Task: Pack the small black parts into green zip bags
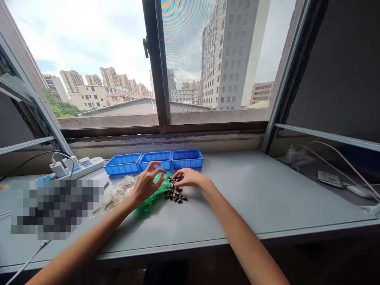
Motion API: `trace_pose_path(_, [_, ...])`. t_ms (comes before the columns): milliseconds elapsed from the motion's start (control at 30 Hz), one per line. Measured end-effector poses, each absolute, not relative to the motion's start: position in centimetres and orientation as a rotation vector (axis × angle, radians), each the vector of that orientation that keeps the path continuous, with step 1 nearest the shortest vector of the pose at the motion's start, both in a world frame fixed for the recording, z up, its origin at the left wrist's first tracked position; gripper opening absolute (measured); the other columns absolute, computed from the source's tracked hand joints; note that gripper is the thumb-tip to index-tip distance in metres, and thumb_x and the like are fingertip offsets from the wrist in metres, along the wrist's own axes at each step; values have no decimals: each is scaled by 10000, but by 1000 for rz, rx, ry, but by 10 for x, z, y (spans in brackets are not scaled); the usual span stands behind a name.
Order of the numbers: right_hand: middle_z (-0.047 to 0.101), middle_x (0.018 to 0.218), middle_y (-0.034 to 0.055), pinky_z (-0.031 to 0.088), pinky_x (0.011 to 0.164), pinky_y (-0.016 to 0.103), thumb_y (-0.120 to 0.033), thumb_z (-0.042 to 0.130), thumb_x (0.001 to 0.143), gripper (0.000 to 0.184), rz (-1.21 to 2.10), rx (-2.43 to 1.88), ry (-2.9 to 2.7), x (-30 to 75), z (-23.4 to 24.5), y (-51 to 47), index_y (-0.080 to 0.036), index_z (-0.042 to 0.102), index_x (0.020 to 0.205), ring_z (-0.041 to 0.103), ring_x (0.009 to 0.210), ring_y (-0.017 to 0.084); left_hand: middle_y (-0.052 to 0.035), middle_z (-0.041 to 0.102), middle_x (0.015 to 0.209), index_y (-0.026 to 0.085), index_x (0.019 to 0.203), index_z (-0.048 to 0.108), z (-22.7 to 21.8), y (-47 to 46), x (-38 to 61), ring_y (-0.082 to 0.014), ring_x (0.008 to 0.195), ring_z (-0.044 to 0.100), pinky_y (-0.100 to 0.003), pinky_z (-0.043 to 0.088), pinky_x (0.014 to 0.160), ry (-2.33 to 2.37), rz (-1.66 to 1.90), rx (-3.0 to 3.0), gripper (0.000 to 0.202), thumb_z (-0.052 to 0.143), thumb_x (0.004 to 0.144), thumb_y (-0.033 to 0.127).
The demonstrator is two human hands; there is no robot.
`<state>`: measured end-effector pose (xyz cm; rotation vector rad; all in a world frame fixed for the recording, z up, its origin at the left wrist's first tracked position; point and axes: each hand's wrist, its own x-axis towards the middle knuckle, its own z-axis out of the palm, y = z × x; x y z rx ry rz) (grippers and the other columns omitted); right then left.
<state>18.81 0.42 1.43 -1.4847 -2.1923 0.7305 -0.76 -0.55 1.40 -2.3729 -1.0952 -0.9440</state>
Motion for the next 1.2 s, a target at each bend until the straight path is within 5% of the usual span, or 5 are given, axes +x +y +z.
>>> trace_pose_path(700, [680,745,-24,416,625,247,-305,633,657,140,576,-1511,-1986,179,0,9,-225,641,772,599,687,140,-54,546,977,190,793,626,12,2,-12,-155,760,572,-342,470,730,-1084,-936,-2473,122,508,820,192])
trace_pose_path(967, [671,687,28,440,563,242,-377,682,619,216,690,-1237,-1673,177,-10,21,-170,639,664,599,626,140,-55,555,960,190,806,624,12,0,-11,-182,828,569,-343,456,731,-1125,-889,-2473,116,511,827,206])
trace_pose_path(1200, [683,719,36,384,402,211,-545,669,583,428,1046,-1001,-1494,161,7,7,-163,672,777,493,448,81,-42,563,947,201,1010,555,11,-2,-11,-190,882,557,-329,447,753,-1116,-857,-2453,176,505,843,225])
